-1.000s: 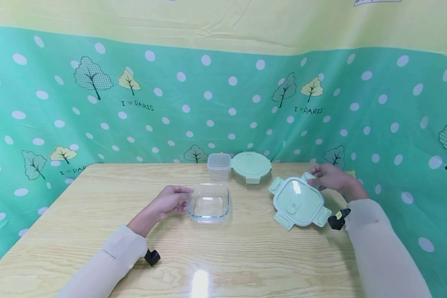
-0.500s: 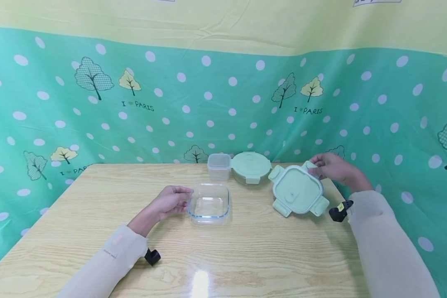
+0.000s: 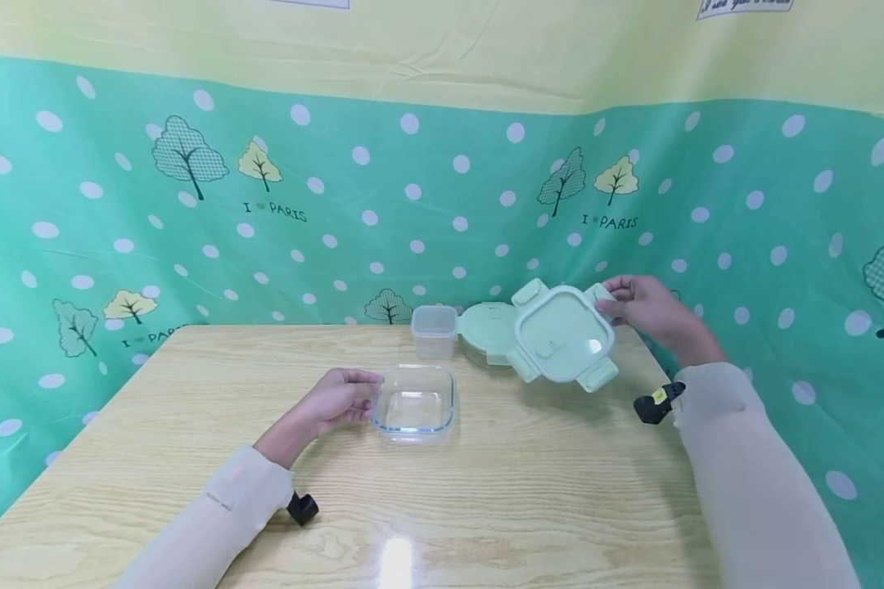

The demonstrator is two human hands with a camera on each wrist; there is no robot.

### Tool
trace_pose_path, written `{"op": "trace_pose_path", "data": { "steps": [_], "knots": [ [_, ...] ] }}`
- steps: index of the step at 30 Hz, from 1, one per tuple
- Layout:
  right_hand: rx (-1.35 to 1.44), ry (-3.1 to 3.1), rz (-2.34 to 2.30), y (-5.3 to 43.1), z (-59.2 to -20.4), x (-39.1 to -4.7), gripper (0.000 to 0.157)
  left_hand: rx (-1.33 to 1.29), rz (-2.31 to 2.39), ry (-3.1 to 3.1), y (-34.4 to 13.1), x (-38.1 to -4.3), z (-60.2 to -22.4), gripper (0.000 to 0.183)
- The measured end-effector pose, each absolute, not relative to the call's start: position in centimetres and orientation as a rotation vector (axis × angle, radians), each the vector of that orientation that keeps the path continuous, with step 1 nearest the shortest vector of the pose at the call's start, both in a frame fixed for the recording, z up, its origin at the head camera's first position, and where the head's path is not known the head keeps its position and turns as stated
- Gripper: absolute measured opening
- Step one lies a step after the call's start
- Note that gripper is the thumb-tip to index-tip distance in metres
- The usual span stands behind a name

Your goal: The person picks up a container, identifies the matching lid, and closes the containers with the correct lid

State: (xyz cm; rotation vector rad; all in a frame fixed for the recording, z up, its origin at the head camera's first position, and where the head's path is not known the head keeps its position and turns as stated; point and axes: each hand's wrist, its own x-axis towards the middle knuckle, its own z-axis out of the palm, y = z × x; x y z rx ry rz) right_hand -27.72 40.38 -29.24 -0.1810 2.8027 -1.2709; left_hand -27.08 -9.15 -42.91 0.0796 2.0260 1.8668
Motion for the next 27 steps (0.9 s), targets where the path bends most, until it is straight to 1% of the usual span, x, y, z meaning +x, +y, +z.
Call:
{"op": "trace_pose_path", "data": {
  "steps": [4, 10, 15, 21, 27],
  "knots": [
    [-0.122, 2.848, -1.368, 39.0, -29.2, -28.3, 0.044, 0.069, 1.873, 2.028, -9.2, -27.0, -42.9, 0.028],
    [-0.124, 2.849, -1.607, 36.7, -29.9, -29.2, 0.041, 0.055, 1.891, 2.013, -9.3, -26.8, -42.9, 0.027],
    [-0.027, 2.769, -1.818, 34.6, -30.3, -29.7, 0.042, 0.047, 1.903, 1.999, -9.2, -26.8, -43.0, 0.027],
    [0.004, 2.651, -2.021, 32.2, -30.9, -30.3, 0.044, 0.031, 1.906, 2.000, -9.2, -26.8, -42.9, 0.027],
    [0.004, 2.379, -2.300, 29.9, -31.7, -30.3, 0.036, 0.030, 1.889, 2.002, -9.3, -26.8, -42.7, 0.029]
  ]
}}
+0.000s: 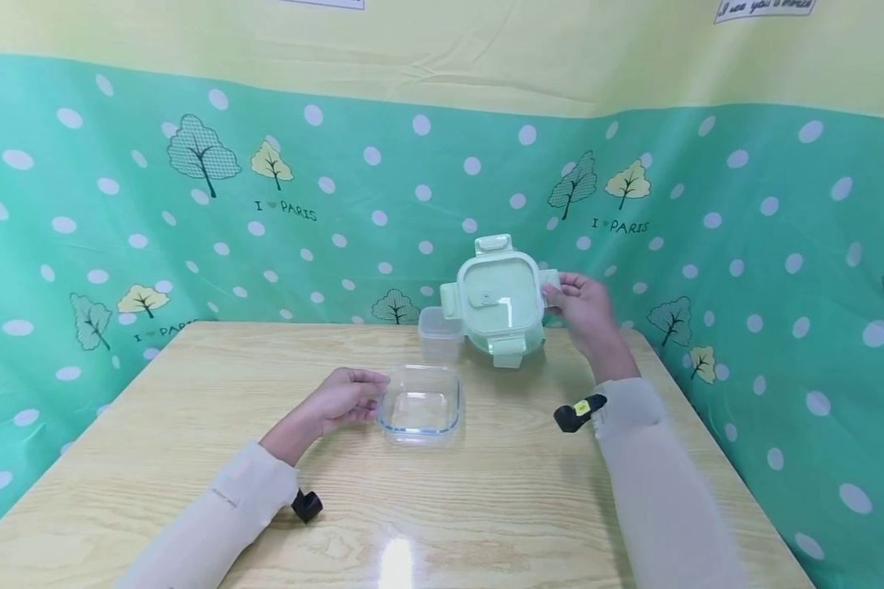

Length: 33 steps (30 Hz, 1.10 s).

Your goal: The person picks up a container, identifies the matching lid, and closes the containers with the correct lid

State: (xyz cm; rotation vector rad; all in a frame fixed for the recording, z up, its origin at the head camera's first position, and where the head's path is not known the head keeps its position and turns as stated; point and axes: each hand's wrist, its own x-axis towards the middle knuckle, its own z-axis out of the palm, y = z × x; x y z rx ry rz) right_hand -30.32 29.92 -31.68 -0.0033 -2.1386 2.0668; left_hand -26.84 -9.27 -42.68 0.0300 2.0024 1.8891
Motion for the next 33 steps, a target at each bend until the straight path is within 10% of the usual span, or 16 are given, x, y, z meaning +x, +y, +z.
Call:
{"op": "trace_pose_path", "data": {
  "steps": [33],
  "knots": [
    [0.086, -1.742, 2.490, 20.5, -35.2, -30.2, 0.023, 0.326, 2.353, 1.858, -7.9, -30.9, -36.3, 0.048]
  ]
}}
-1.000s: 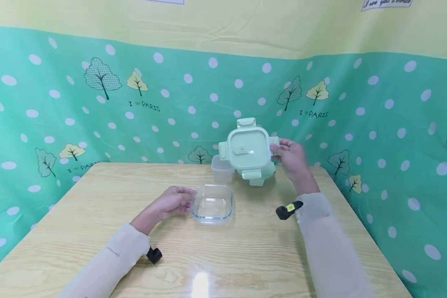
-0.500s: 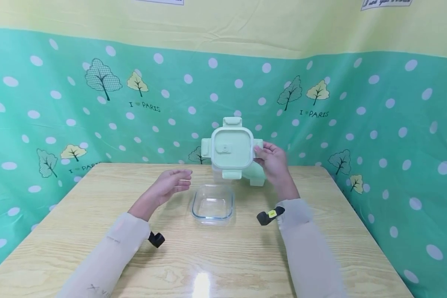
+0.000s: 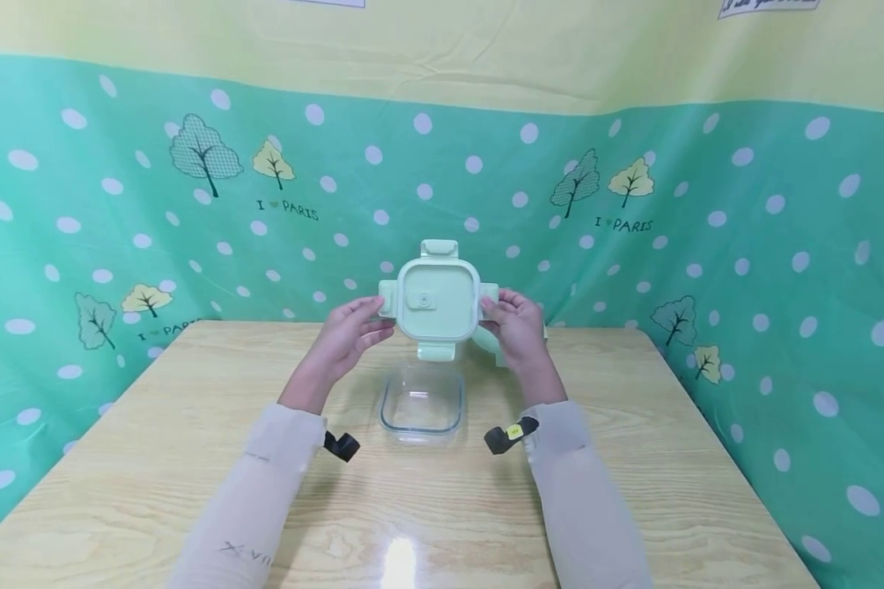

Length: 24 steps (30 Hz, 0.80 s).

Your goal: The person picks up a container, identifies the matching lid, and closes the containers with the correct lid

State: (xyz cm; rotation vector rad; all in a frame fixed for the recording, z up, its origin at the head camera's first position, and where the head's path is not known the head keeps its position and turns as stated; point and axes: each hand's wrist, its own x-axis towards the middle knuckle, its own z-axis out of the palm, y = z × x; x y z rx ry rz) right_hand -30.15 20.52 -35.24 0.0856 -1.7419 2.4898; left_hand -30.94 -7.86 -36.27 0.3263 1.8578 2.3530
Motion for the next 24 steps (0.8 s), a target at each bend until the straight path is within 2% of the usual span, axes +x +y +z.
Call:
{"op": "trace_pose_path", "data": {
  "steps": [4, 15, 24],
  "knots": [
    [0.088, -1.744, 2.493, 20.3, -35.8, -30.3, 0.027, 0.291, 2.410, 1.828, -7.7, -31.2, -36.0, 0.044],
    [0.061, -1.769, 2.483, 19.5, -36.7, -30.2, 0.021, 0.216, 2.502, 1.808, -7.8, -31.7, -36.7, 0.043],
    [0.103, -1.855, 2.450, 19.2, -37.0, -30.4, 0.030, 0.160, 2.505, 1.841, -8.5, -31.9, -36.7, 0.045]
  ]
}}
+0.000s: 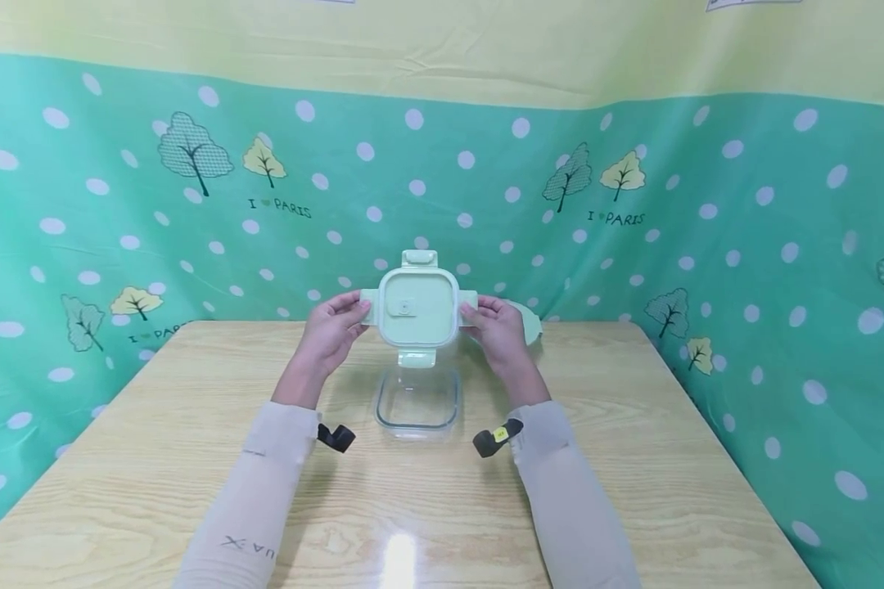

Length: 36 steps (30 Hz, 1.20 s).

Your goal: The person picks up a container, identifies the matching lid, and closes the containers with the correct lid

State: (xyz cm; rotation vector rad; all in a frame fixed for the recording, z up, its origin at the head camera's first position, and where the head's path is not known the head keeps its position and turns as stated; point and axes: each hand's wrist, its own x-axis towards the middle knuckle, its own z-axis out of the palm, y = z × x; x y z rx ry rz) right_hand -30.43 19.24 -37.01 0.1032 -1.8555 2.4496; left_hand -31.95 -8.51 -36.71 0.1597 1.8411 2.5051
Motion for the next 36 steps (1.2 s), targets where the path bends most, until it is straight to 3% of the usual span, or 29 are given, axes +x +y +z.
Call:
{"op": "trace_pose_path", "data": {
  "steps": [19, 31, 36],
  "knots": [
    [0.069, -2.219, 2.026, 20.3, -36.8, -30.1, 0.035, 0.141, 2.422, 1.897, -9.2, -32.0, -36.3, 0.042],
    [0.277, -2.297, 1.927, 20.8, -35.7, -29.5, 0.022, 0.247, 2.285, 2.100, -10.3, -31.7, -35.9, 0.039],
    [0.312, -2.363, 1.832, 20.8, -35.4, -29.3, 0.023, 0.298, 2.227, 2.201, -10.8, -31.6, -35.8, 0.034]
  ]
}}
